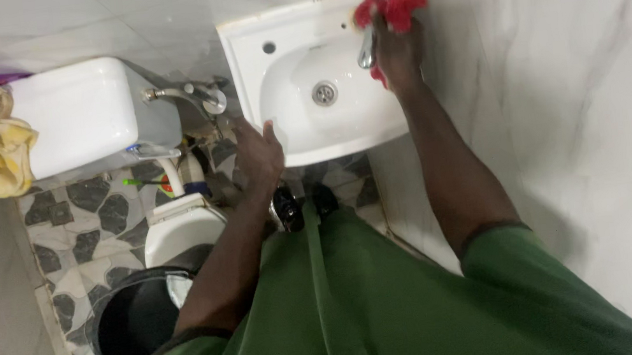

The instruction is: The person wipes the interior and rim of a white sink using a red cloth, repeatedly rinsing and wringing the cloth in a bucket of water on the floor.

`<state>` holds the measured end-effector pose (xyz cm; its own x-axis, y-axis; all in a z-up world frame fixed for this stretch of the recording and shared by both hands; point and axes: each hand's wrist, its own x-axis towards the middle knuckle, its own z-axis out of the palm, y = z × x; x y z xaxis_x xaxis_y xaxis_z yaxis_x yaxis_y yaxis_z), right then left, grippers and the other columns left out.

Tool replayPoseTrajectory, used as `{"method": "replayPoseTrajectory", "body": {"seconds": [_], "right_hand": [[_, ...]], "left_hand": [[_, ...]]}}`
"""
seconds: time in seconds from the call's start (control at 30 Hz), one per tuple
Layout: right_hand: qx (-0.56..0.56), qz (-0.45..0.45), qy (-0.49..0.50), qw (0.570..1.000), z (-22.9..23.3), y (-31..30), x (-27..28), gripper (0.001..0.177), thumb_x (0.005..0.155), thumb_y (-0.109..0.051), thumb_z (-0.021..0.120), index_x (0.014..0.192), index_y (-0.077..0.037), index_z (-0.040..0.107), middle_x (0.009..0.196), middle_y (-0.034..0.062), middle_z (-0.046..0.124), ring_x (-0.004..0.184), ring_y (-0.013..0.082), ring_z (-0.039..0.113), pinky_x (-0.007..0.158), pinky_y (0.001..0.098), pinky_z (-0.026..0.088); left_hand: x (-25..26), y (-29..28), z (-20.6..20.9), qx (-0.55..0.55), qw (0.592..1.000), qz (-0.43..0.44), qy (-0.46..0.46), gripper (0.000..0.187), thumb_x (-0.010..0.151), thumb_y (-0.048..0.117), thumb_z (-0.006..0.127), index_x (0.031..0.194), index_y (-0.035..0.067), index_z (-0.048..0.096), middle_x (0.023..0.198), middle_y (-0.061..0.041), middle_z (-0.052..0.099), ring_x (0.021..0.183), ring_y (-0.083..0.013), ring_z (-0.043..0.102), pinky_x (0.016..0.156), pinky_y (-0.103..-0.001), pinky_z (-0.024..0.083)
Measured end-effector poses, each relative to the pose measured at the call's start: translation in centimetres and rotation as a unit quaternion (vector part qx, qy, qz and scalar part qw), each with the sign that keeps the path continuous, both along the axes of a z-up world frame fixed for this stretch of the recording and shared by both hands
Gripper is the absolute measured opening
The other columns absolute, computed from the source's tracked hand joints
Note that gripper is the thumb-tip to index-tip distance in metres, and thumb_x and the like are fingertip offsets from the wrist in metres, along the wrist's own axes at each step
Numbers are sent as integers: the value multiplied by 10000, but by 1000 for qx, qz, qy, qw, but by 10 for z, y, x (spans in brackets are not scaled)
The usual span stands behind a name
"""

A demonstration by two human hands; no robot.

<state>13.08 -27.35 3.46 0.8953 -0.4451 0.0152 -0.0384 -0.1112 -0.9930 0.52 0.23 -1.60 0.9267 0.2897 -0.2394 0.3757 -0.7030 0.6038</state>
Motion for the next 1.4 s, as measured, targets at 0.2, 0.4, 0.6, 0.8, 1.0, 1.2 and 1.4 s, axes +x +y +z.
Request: {"method": "replayPoseTrajectory", "body": {"seconds": [0.2, 0.4, 0.6, 0.8, 1.0, 1.2, 1.4], "right_hand": [[109, -20, -10, 994, -34, -41, -15, 149, 951, -82, 646, 1059, 14, 683, 763, 118, 622, 583, 227, 564, 522, 414, 417], [-679, 66, 91, 725, -79, -61, 8, 773, 1027, -350, 739, 1497, 130, 358, 1455, 412, 428, 1293, 558, 459, 1036, 701, 408], [-644, 209, 178, 714, -38, -3, -50, 1091, 900, -517, 736, 1652, 6, 145, 1725, 298, 22, 1565, 563, 61, 1188, 734, 136], [-489, 219, 321, 781, -61, 63, -72, 1252, 866, -608, 664, 1661, 40, -54, 1680, 291, 12, 1533, 490, 196, 1233, 648, 183], [-472, 445, 262, 715, -53, 115, -95, 1020, 989, -693, 490, 1533, 113, 180, 1600, 374, 134, 1310, 533, 420, 1059, 582, 392], [-476, 604, 227, 597, -36, 17, -85, 457, 943, -552, 537, 1020, -144, 729, 994, 138, 720, 968, 321, 692, 886, 494, 510], [-434, 484, 218, 728, -91, -56, -64, 440, 944, -439, 613, 1179, -72, 677, 1110, 195, 720, 1061, 347, 704, 934, 491, 561]], "left_hand": [[5, -1, 11, 8, 999, -4, 34, 626, 1046, 379, 580, 1440, -57, 361, 1291, -299, 595, 1121, -449, 671, 933, -559, 555], [3, -3, 1, -22, 999, 6, -40, 662, 1015, 353, 604, 1470, -50, 342, 1293, -296, 592, 1149, -454, 654, 945, -559, 542], [1, 0, -4, 4, 999, -13, -31, 555, 1056, 351, 607, 1385, -41, 392, 1265, -298, 589, 1115, -456, 654, 898, -561, 554], [1, 2, 0, -27, 999, -13, -21, 617, 1011, 359, 589, 1403, -55, 351, 1195, -280, 604, 1022, -435, 676, 818, -544, 573], [-16, 1, 2, 3, 999, 12, 41, 639, 1000, 434, 605, 1432, 26, 372, 1201, -273, 650, 1025, -485, 665, 850, -614, 524], [-50, 2, -17, -130, 990, 4, -54, 677, 1045, 455, 583, 1479, -28, 390, 1167, -267, 711, 1016, -424, 715, 922, -528, 546], [-79, 11, -16, -183, 983, 16, 24, 737, 932, 372, 729, 1470, -2, 392, 1119, -210, 731, 1003, -343, 734, 878, -469, 567]]}}
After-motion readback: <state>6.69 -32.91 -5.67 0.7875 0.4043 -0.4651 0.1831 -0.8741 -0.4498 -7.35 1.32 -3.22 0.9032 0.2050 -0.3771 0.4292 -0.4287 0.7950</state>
